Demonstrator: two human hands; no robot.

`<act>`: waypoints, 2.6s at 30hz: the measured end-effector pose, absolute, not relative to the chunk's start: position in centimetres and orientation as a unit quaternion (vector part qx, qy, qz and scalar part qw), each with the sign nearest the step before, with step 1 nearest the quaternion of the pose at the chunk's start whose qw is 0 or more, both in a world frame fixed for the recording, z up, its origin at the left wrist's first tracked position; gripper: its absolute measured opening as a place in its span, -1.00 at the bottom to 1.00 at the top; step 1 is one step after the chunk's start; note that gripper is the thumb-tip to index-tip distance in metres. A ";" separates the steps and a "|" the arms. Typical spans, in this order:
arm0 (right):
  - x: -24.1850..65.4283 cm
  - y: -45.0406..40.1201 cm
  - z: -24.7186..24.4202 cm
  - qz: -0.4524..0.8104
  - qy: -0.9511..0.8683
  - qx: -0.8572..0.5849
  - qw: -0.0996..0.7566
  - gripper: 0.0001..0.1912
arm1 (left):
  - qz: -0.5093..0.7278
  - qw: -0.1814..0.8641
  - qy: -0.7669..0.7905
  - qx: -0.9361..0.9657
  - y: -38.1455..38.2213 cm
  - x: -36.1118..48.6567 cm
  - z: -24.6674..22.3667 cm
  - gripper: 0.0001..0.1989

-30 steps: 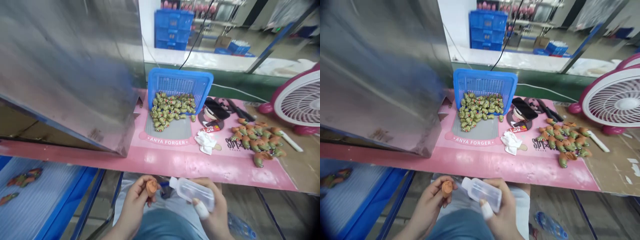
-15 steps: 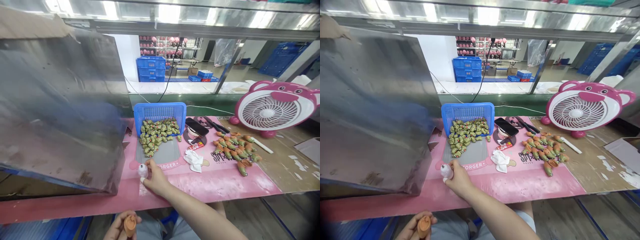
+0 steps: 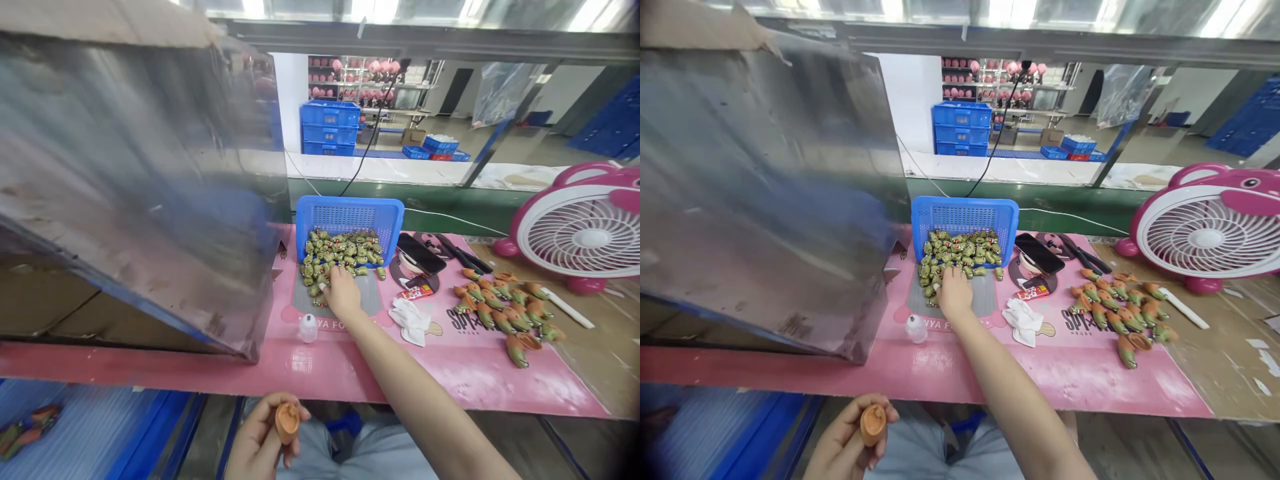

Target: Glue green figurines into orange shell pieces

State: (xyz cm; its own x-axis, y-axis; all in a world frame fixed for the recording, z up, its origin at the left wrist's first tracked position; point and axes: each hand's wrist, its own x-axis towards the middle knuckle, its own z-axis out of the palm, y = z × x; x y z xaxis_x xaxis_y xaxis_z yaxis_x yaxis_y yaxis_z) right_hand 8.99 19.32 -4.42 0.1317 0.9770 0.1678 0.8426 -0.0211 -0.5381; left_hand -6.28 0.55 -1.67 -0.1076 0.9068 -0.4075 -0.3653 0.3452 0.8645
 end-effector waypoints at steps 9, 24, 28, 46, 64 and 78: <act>13.3 5.7 1.8 0.210 -0.761 -0.521 0.325 -0.74 | 0.419 0.710 0.484 0.293 0.8 -5.5 -1.1 -0.90; 13.8 0.4 4.3 0.152 -0.881 -0.374 0.248 -0.62 | 0.337 0.724 0.451 0.399 1.1 -4.1 -0.2 -0.92; 13.7 0.3 4.3 0.154 -0.881 -0.380 0.236 -0.62 | 0.329 0.718 0.454 0.412 1.1 -4.2 -0.1 -0.92; 13.6 -0.4 3.0 0.116 -0.892 -0.387 0.202 -0.64 | 0.305 0.705 0.463 0.442 1.1 -3.8 -0.1 -0.89; 13.8 -0.5 3.7 0.146 -0.853 -0.408 0.291 -0.68 | 0.294 0.732 0.401 0.465 0.4 -3.9 0.7 -0.63; 13.3 -1.7 4.3 0.100 -0.842 -0.425 0.317 -0.73 | 0.263 0.729 0.389 0.497 -0.1 -3.4 1.6 -0.61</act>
